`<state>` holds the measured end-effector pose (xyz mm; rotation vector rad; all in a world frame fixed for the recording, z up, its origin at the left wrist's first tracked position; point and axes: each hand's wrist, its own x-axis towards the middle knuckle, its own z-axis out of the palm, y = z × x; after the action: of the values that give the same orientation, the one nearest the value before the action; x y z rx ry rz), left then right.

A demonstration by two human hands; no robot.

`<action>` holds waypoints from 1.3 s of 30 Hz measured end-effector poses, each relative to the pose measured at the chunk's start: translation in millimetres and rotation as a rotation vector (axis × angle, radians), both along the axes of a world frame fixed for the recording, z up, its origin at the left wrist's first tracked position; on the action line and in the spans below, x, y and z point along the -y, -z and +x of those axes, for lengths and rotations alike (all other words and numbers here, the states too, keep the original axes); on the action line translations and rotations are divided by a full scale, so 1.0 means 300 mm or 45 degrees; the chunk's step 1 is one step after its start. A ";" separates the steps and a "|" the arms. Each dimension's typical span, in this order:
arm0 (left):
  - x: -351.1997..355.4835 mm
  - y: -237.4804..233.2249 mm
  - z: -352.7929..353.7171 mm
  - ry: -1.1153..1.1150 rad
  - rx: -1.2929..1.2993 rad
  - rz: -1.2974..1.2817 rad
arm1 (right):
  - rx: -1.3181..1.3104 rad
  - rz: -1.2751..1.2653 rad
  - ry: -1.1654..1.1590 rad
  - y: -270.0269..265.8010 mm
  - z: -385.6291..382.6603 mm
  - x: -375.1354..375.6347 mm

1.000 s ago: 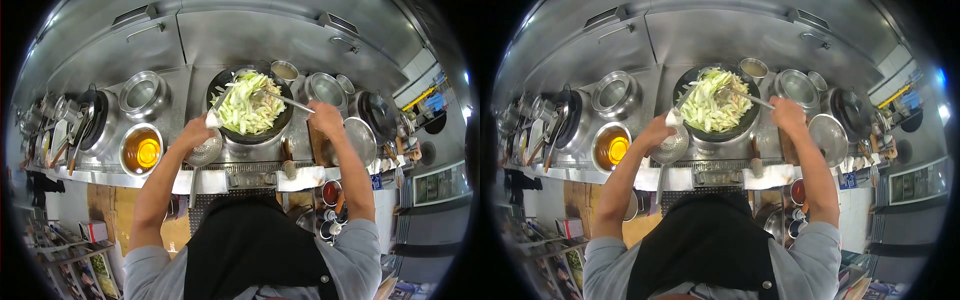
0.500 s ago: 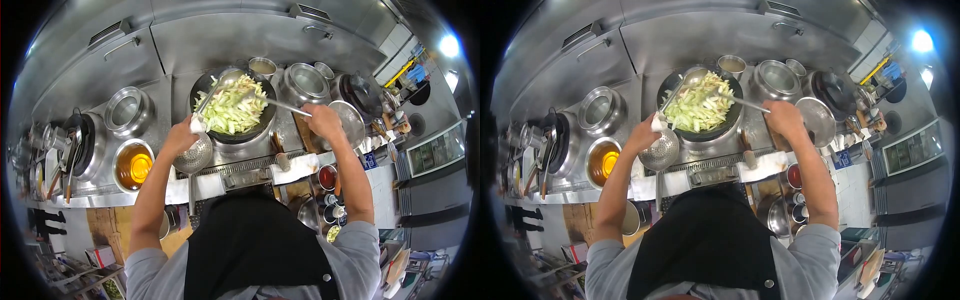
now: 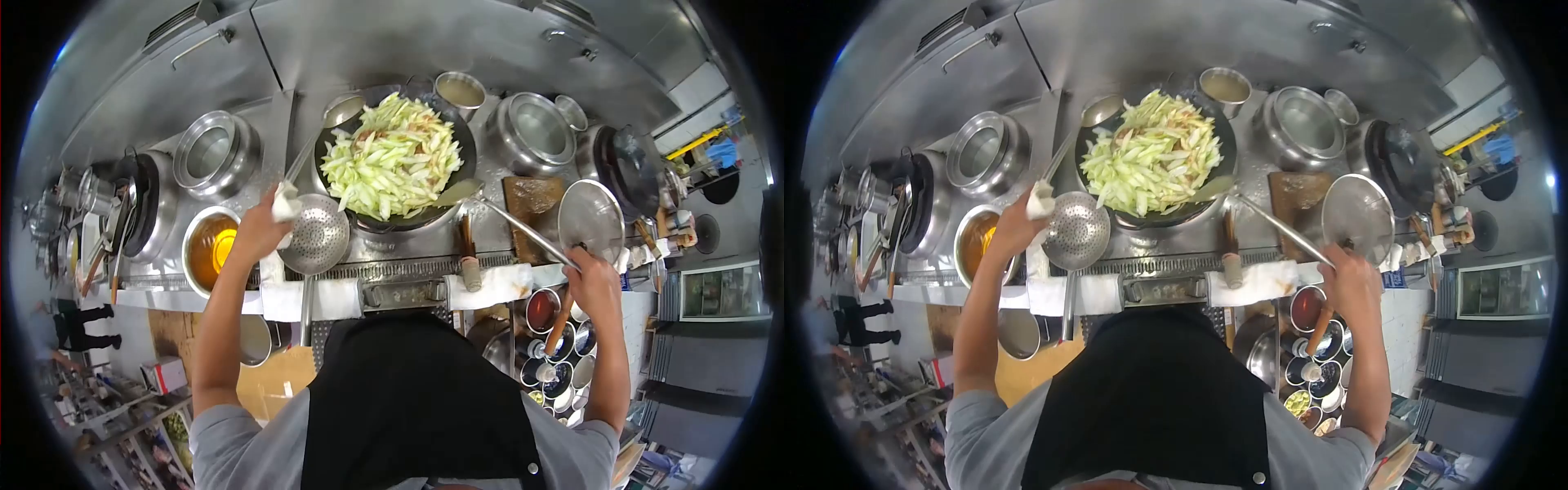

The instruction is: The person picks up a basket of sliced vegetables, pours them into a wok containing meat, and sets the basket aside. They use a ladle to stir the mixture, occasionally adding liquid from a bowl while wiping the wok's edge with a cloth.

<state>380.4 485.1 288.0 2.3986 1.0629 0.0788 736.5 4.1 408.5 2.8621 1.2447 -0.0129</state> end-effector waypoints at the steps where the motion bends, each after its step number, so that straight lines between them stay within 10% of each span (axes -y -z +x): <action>1: 0.038 -0.013 -0.031 -0.033 -0.002 -0.009 | -0.102 0.046 -0.008 -0.006 -0.016 0.005; 8: 0.222 0.113 -0.060 -0.090 -0.148 -0.061 | -0.460 0.115 -0.093 0.153 -0.151 -0.079; 13: 0.359 0.358 -0.025 -0.213 0.396 -0.285 | -0.665 0.346 -0.059 0.540 -0.246 -0.244; 16: 0.459 0.214 0.059 -0.490 0.508 -0.886 | -0.627 0.461 -0.030 0.673 -0.266 -0.342; 25: 0.497 0.023 0.076 -0.502 0.666 -1.098 | -0.817 0.541 0.091 0.574 -0.215 -0.348; 39: 0.188 0.042 0.149 0.045 0.337 -0.199 | -0.289 0.452 0.208 0.142 -0.203 -0.087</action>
<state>425.0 428.6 275.5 2.1929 0.8706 0.2825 675.5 30.2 365.8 3.3454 1.1407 -0.1368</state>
